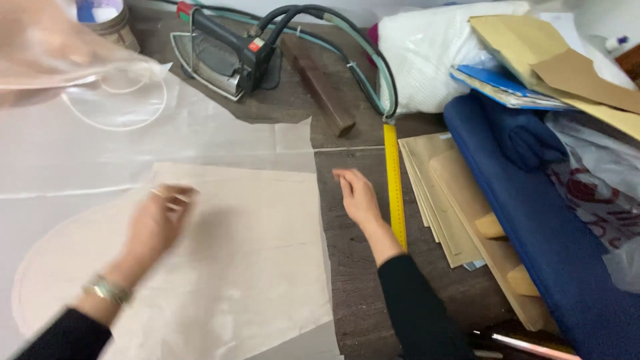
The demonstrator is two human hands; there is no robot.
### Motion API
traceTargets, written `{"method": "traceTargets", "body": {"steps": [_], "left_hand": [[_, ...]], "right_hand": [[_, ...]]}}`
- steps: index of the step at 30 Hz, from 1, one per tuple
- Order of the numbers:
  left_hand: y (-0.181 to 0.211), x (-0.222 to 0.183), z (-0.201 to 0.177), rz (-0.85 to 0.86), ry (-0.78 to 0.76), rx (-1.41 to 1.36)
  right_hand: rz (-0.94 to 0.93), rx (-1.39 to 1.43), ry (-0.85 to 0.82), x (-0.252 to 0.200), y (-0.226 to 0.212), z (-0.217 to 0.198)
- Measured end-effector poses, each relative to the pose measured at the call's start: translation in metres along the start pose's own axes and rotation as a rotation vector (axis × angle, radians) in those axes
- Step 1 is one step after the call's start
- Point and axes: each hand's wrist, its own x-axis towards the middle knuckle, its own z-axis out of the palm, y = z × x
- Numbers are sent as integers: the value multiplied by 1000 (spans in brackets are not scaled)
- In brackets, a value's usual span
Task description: Marking a paper pattern on fabric using a ruler and pen in a sewing environment.
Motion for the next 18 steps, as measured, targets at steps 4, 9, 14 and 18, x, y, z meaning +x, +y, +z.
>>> {"method": "traceTargets", "body": {"steps": [4, 9, 14, 18], "left_hand": [[22, -116, 82, 505, -172, -78], [69, -229, 126, 874, -381, 290], [84, -246, 146, 804, -426, 416], [90, -249, 156, 783, -485, 486]], "right_hand": [[-232, -14, -132, 54, 49, 24], [-208, -122, -234, 59, 49, 28], [-201, -97, -287, 63, 47, 27], [-189, -88, -297, 62, 46, 25]]}}
